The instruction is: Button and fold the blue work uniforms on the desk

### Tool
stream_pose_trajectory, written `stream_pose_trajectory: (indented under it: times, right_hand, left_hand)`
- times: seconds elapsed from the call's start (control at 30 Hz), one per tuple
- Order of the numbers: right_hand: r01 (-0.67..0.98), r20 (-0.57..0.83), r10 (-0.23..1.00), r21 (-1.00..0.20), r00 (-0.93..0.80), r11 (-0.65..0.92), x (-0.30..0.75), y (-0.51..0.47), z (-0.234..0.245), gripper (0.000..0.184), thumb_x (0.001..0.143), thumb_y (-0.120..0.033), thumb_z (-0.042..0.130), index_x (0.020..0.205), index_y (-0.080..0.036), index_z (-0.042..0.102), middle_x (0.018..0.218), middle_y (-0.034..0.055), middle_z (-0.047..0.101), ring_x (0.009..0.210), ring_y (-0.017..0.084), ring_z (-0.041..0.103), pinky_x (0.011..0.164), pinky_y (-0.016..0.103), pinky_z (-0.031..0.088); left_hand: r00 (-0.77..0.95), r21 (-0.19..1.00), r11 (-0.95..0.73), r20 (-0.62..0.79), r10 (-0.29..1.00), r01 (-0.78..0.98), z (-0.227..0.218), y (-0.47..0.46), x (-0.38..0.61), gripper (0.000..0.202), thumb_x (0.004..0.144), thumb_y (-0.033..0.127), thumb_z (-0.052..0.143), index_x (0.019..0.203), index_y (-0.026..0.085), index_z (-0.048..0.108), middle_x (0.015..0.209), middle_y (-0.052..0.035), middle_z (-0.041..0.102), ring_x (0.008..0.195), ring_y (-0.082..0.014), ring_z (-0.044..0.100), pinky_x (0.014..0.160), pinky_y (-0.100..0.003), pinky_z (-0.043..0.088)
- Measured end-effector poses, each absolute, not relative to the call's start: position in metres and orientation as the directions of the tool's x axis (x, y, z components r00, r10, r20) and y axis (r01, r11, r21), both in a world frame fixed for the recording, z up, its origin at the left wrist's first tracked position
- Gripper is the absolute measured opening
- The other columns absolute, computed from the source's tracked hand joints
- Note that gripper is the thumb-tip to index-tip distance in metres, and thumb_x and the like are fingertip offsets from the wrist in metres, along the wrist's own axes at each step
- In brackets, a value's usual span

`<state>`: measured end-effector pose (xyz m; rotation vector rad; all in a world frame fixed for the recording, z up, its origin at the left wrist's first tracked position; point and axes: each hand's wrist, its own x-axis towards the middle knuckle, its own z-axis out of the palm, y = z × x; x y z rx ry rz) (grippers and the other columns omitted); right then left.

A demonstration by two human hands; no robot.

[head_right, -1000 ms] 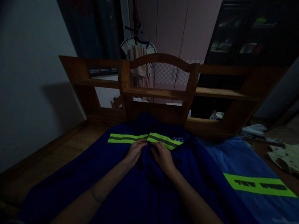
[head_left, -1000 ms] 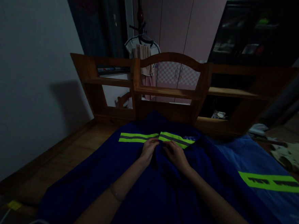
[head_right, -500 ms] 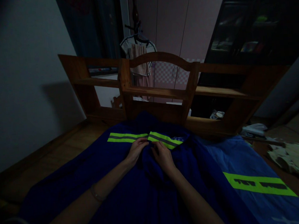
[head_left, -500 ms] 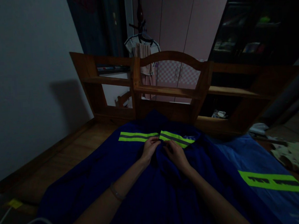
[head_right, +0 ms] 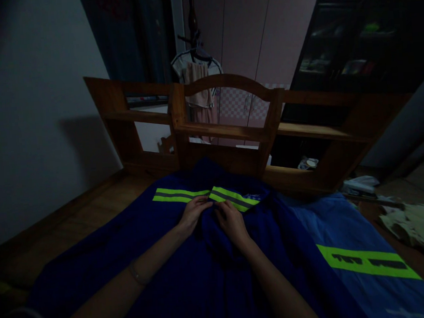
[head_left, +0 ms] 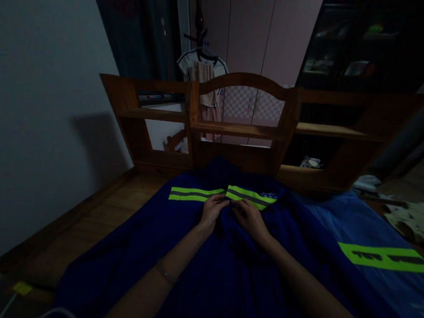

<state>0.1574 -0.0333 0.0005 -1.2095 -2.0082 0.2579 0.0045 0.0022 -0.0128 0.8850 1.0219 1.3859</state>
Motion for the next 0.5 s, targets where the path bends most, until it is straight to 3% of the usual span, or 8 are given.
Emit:
stream_pose_trajectory:
  times: [0.2, 0.5]
  right_hand:
    - [0.635, 0.527, 0.803, -0.526, -0.279, 0.566, 0.1593, -0.0338, 0.0045, 0.030, 0.091, -0.019, 0.041, 0.113, -0.024, 0.060, 0.092, 0.0051, 0.057, 0.083, 0.016, 0.057, 0.075, 0.028, 0.045]
    - [0.645, 0.496, 0.825, -0.543, -0.270, 0.538, 0.1591, -0.0342, 0.0042, 0.024, 0.088, -0.020, 0.045, 0.107, -0.022, 0.060, 0.089, 0.0045, 0.059, 0.079, 0.016, 0.057, 0.070, 0.027, 0.046]
  left_hand:
    - [-0.069, 0.933, 0.019, -0.048, 0.996, -0.360, -0.0138, 0.0023, 0.0055, 0.039, 0.054, 0.017, 0.079, 0.088, 0.015, 0.062, 0.079, -0.0056, 0.068, 0.072, -0.0172, 0.064, 0.070, -0.029, 0.049]
    - [-0.053, 0.950, 0.024, -0.042, 0.998, -0.311, -0.0095, 0.0009, 0.0033, 0.037, 0.054, 0.012, 0.076, 0.089, 0.016, 0.063, 0.081, -0.0055, 0.068, 0.072, -0.0169, 0.064, 0.068, -0.028, 0.049]
